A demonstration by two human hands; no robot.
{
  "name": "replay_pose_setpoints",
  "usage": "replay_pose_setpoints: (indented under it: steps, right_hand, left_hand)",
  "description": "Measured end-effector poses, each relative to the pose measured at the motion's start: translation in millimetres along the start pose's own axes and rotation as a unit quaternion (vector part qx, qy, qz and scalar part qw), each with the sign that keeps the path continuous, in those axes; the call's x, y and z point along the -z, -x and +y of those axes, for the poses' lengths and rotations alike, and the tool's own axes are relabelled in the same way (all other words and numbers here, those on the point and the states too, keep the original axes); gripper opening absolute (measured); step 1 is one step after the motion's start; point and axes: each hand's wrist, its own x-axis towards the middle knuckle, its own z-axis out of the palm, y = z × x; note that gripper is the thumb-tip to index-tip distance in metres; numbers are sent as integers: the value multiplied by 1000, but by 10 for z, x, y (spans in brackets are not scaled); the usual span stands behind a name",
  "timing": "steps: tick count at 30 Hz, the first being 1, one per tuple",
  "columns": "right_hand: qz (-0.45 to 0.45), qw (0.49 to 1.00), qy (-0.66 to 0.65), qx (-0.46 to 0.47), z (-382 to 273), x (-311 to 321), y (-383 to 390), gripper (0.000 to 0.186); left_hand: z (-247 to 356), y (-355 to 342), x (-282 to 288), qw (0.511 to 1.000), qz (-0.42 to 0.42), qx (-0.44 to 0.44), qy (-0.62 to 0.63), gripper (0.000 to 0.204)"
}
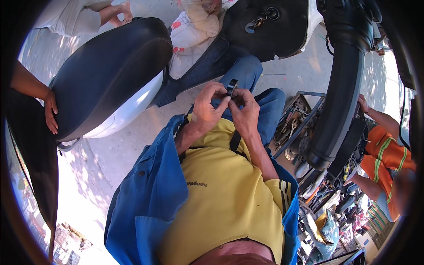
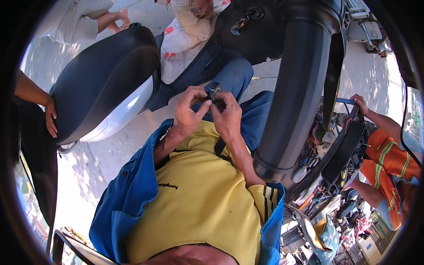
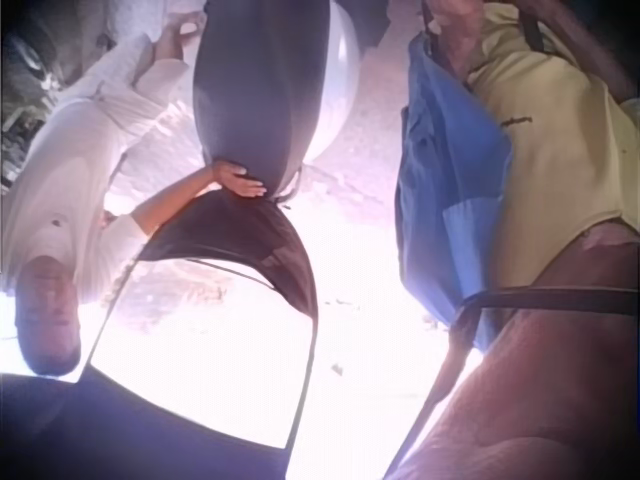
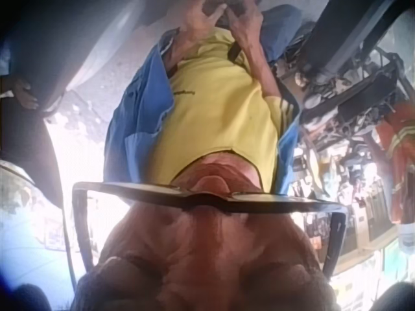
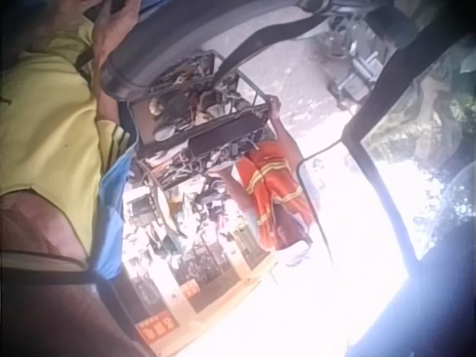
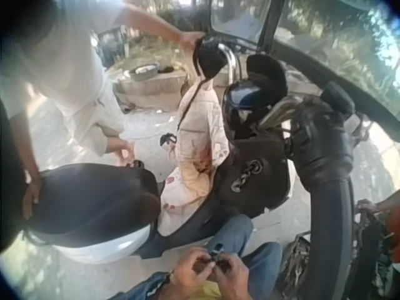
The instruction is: The person works on the right handlebar of a white motorcycle, repeatedly wrapping electrical tape around the grip area and adjusting the brake lever assembly. The person handles the handlebar grip, brake lever, and electrical tape while seated on the motorcycle.
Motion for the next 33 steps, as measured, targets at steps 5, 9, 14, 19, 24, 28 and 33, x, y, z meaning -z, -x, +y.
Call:
replay_pose_setpoints:
  steps: [5, 9, 14, 19, 24, 28, 33]
  right_hand:
    - [0, 1000, -7, -12, -17, 2, 2, 26]
    - [0, 1000, 8, -4, -58, 20, -4, 28]
    - [10, 982, 136, 128, -28, 36, -14, 33]
    - [22, 948, 236, 214, -56, 38, -24, 36]
    - [13, 949, 235, 211, -97, 31, -29, 33]
    - [-26, 962, 231, 142, -59, 42, -8, 31]
    - [-69, 963, 257, 40, -106, 63, -2, 31]
  left_hand:
    - [-75, 19, -5, 999, 2, 16, 48, 28]
    - [60, -40, 21, 995, 20, 81, 51, 22]
    - [145, -117, 90, 998, 8, -3, -54, 15]
    - [116, -127, 110, 957, 23, -124, -263, 23]
    - [180, -184, 93, 929, 33, -168, -327, 26]
    - [213, -213, 112, 961, -25, -103, -257, 25]
    - [88, -116, 152, 986, -102, 10, -135, 19]
